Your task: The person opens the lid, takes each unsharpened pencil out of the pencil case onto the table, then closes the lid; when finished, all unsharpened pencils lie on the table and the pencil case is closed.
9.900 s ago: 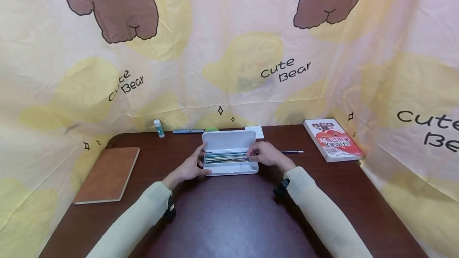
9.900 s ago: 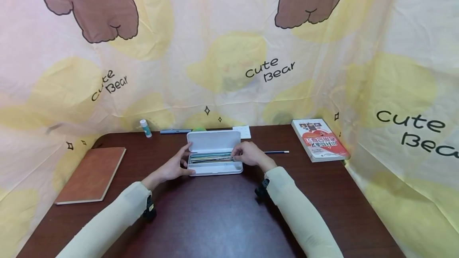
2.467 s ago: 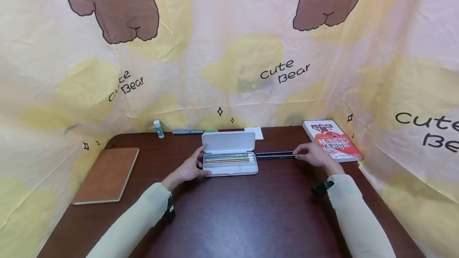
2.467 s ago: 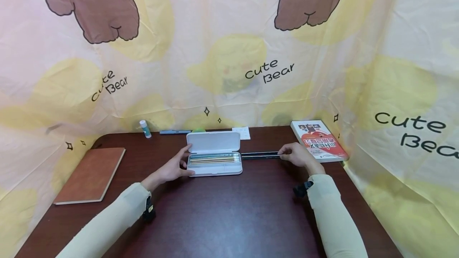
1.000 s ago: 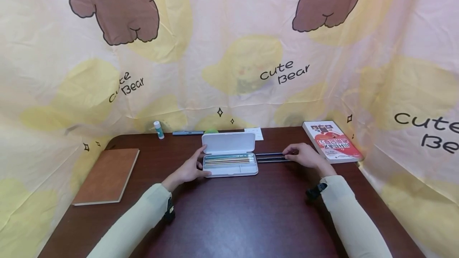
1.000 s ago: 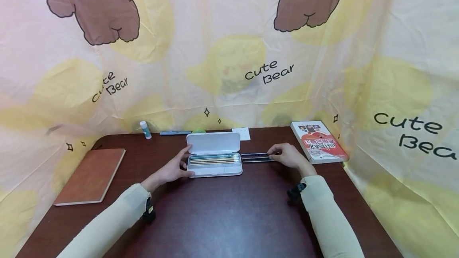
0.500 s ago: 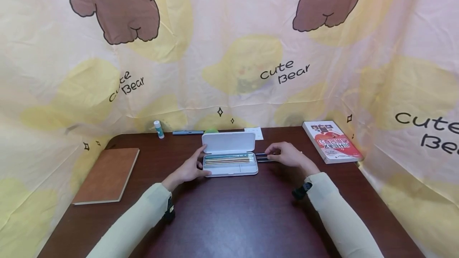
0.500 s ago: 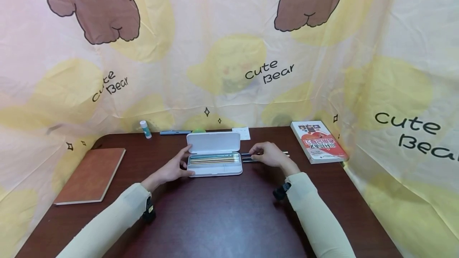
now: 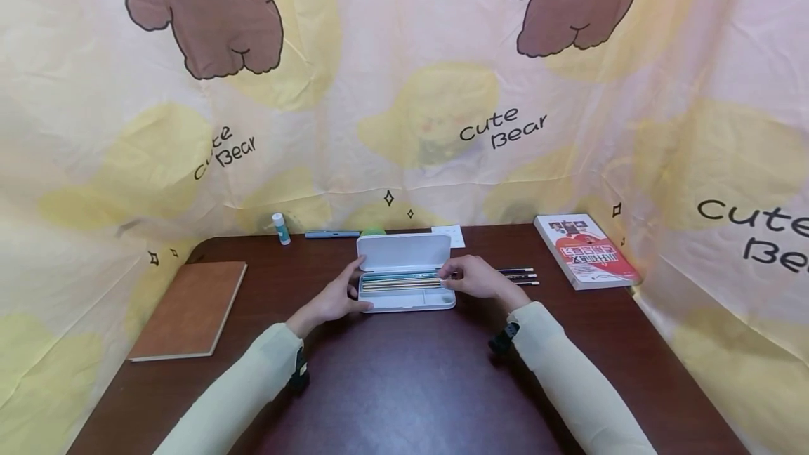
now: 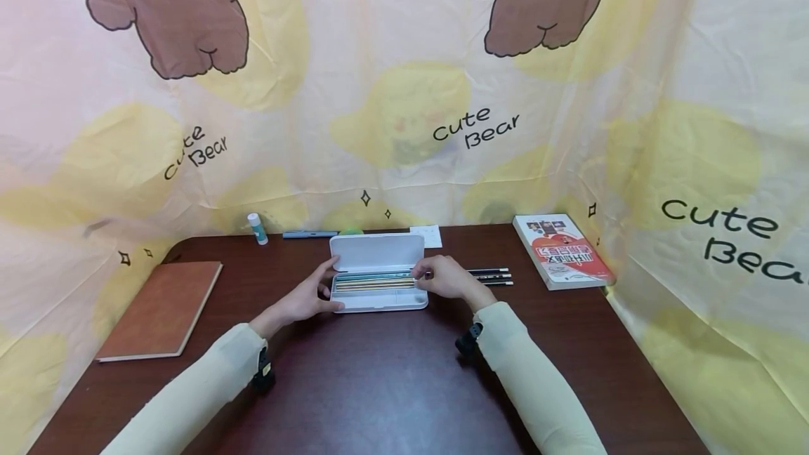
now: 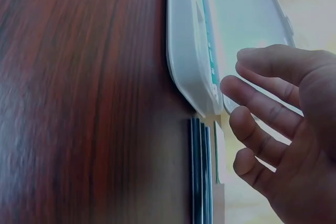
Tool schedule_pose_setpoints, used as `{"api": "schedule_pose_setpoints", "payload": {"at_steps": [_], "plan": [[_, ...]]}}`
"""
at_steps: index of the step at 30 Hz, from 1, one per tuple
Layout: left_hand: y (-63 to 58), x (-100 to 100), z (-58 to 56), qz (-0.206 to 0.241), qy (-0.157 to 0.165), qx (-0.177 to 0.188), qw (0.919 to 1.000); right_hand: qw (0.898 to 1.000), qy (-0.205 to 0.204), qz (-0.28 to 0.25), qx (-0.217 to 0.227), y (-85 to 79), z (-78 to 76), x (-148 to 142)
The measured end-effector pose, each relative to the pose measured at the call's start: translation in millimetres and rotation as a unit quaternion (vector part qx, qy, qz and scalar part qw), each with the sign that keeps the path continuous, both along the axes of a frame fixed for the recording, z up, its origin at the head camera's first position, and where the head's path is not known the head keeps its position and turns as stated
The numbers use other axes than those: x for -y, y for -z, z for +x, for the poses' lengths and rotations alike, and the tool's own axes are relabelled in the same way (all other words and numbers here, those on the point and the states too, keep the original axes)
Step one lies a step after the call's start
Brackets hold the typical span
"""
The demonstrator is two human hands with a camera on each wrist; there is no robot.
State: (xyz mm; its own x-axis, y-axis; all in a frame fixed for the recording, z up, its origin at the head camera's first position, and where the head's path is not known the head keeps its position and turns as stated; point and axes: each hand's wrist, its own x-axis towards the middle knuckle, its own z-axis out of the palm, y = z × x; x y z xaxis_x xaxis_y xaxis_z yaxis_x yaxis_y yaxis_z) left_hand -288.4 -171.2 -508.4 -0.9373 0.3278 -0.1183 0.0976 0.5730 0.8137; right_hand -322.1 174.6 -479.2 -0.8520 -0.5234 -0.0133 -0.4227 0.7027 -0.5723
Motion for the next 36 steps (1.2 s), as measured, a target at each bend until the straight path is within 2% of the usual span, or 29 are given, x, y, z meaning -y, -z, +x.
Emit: {"api": "schedule_pose_setpoints", "payload": {"at_steps": [8,23,36], "plan": [[-0.8,-0.8,-0.1,-0.007,-0.001,-0.004,1.0000,0.999,0.008,0.035,-0.007,8.4,-6.2,10.6],[1.1,0.8,-1.0,0.000,0.000,0.007,1.0000,0.997,-0.003,0.070,0.008,6.6,-6.3,20.7],[-1.4,-0.4,-0.2,-0.001,-0.001,0.003,1.0000,0.997,-0.015,0.076,-0.005,6.7,-5.4,23.5]]}}
